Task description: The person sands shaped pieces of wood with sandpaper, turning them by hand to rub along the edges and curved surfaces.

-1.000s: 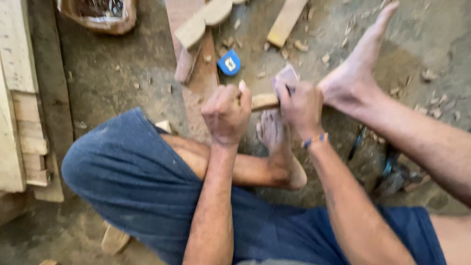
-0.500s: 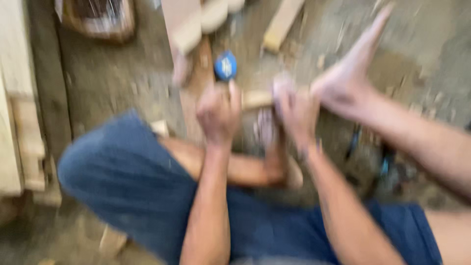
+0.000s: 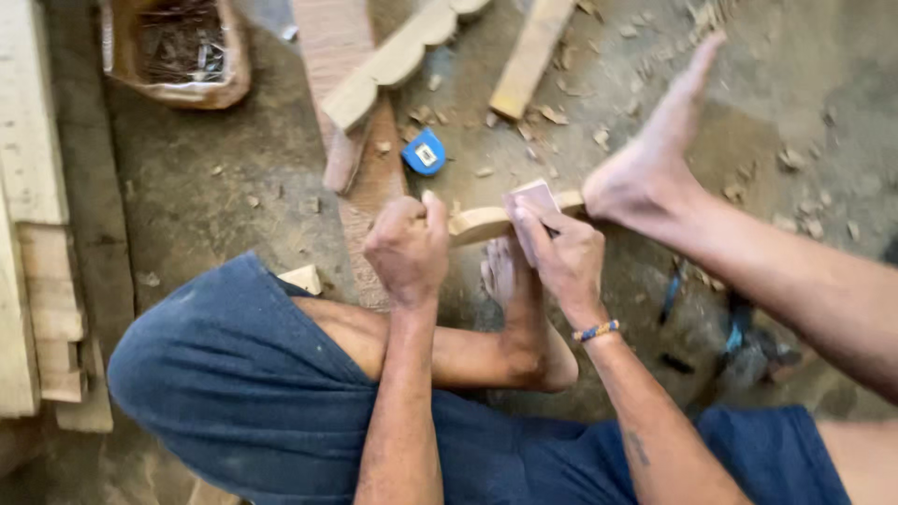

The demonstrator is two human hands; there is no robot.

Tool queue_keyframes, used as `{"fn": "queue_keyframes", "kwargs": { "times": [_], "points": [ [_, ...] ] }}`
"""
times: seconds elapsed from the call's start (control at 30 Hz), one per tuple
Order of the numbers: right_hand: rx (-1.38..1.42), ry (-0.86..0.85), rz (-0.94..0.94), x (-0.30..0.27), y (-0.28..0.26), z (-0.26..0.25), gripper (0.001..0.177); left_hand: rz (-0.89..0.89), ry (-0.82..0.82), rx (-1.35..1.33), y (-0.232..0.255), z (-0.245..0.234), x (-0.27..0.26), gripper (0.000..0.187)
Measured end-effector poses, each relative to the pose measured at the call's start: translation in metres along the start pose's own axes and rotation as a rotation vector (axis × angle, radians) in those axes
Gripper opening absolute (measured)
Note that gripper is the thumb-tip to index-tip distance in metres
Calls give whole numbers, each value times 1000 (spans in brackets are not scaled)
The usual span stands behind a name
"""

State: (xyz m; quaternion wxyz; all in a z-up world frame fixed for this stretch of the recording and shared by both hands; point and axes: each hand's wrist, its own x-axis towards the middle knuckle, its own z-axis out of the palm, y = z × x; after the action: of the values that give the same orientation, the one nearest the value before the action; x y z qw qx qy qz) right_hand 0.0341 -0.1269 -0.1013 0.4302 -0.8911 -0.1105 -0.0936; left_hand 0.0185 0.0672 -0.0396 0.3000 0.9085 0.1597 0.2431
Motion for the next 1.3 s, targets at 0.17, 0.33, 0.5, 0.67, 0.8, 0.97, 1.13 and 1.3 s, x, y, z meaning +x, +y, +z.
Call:
{"fn": "queue_keyframes", "kwargs": {
  "times": [0.17,0.33,0.5,0.67,0.8,0.97,1.13,1.3],
  "points": [
    [11,-242,464,16,0,3,49,-101,-70,-54,-4,-6,-12,24],
    [-3,-123,236,20,-10,-4,36,3,-64,15,-4,-4,-7,32],
    [47,-77,58,67,-3,-24,28,-110,-48,-39,2,-4,-2,23],
    [135,-208,754,45,-44,-65,36,-112,-21,3,-2,-6,-7,21],
    [-107,-147,370,18,-57,-38,34,-53,-11,14,8,-5,-6,24],
    [-76,-149,175,20,-49,-26,26,-10,-51,25,13,-13,-19,29],
    [23,-70,140,28,-52,-21,24,51,-11,-3,10,-8,-10,25],
    [47,-178,186,12,-33,-39,26,-72,-19,-13,11,-8,-11,24]
  ]
}}
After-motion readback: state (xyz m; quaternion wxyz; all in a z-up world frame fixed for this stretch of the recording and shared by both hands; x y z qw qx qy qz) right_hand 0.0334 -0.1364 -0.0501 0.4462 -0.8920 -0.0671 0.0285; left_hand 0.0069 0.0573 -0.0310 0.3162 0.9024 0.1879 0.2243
